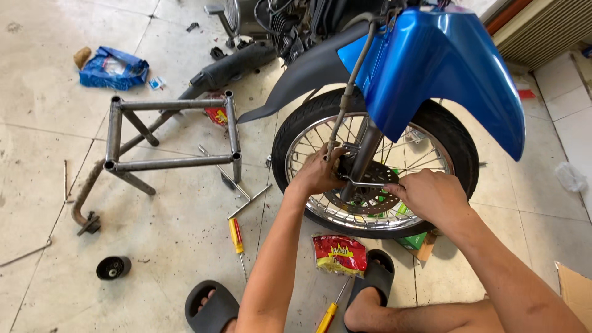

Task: The person is sitting on the floor and working on the front wheel of a blue motorcycle. They use a wrench to tighten a bolt on the wheel hub and adjust the brake caliper area.

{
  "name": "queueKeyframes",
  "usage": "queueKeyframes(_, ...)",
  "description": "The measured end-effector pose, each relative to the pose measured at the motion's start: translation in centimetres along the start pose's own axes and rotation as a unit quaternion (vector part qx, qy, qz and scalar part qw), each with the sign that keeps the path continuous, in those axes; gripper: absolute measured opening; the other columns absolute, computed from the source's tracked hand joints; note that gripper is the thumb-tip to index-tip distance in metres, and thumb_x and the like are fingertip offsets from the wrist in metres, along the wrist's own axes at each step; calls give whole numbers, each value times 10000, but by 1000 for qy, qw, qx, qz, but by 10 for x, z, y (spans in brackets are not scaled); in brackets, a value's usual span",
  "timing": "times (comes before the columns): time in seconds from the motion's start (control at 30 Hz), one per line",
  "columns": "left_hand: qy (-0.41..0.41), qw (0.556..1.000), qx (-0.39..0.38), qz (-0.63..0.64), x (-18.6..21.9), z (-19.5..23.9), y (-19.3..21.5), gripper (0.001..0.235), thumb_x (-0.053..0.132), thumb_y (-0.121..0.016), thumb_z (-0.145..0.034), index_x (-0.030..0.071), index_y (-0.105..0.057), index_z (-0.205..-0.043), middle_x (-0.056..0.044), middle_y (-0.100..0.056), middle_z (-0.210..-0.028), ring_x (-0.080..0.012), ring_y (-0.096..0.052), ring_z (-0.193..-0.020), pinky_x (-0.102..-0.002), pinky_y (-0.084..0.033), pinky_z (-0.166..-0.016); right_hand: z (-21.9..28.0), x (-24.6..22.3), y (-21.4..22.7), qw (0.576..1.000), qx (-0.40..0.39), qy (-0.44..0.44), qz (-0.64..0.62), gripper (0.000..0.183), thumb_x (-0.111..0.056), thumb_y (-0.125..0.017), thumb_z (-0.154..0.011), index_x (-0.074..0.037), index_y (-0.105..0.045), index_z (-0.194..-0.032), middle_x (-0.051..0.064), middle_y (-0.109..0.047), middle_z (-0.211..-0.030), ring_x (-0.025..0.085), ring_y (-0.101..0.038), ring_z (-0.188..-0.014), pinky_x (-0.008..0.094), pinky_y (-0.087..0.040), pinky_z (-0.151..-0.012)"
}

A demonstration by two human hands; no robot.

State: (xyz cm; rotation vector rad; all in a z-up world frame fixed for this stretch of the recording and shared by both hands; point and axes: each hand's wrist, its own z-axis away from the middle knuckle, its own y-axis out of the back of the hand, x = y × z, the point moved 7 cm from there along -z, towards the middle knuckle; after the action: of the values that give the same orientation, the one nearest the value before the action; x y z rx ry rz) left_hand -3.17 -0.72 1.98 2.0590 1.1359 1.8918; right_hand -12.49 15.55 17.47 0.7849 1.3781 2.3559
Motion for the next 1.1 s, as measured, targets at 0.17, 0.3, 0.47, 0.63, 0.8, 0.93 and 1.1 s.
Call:
queueKeyframes(0.17, 79, 987, -63, -127, -3, 14, -11, 1269, 394, -957, -551, 313, -248, -1601, -185, -446, -1503, -471, -530, -1340, -677, -400, -1064, -10, -19, -46, 999, -34, 32, 23, 570, -586, -433, -997, -170, -821, -963, 183, -786, -907, 414, -761, -991, 535, -592, -889)
queueKeyframes(0.3, 62, 986, -30, -154, -3, 15, -17, 1196, 226, -941, -667, 260, -210, -1613, -251, -492, -1452, -491, -578, -1285, -629, -487, -999, -15, -26, -51, 998, -55, 34, 10, 591, -583, -439, -988, -135, -821, -939, 194, -791, -930, 432, -753, -1018, 560, -577, -910)
queueKeyframes(0.47, 69, 984, -22, -164, 8, 19, -6, 1257, 222, -983, -590, 260, -233, -1597, -201, -495, -1439, -440, -583, -1279, -572, -532, -975, -42, -33, -44, 995, -5, 58, 77, 498, -547, -519, -971, -155, -821, -910, 155, -785, -877, 394, -771, -957, 529, -593, -868)
queueKeyframes(0.63, 63, 987, 1, -150, 7, 21, -6, 1184, 195, -950, -604, 260, -269, -1571, -184, -484, -1411, -454, -593, -1240, -568, -557, -923, -58, -77, -29, 976, 89, 107, 169, 298, -401, -639, -946, -183, -792, -814, 29, -736, -726, 312, -773, -830, 511, -584, -762)
queueKeyframes(0.8, 59, 989, 0, -137, 9, 21, -3, 1159, 154, -943, -614, 226, -285, -1566, -215, -484, -1395, -484, -593, -1231, -588, -555, -929, -42, -78, -22, 988, 77, 91, 100, 285, -273, -613, -961, -131, -790, -789, 87, -746, -739, 369, -768, -822, 544, -582, -721)
queueKeyframes(0.93, 64, 988, 9, -141, 4, 17, -5, 1162, 193, -956, -601, 243, -301, -1559, -195, -487, -1396, -472, -598, -1232, -586, -559, -930, 5, -36, -59, 1000, -7, -6, -22, 453, -421, -559, -1010, -48, -806, -938, 199, -784, -863, 446, -768, -932, 591, -584, -826)
queueKeyframes(1.1, 76, 985, -4, -155, 3, 20, -9, 1165, 249, -954, -620, 255, -274, -1567, -198, -463, -1418, -482, -580, -1253, -581, -555, -927, -7, -16, -161, 969, -16, 50, -242, 591, -477, -359, -1095, -24, -726, -997, 317, -737, -817, 549, -715, -889, 598, -591, -782)
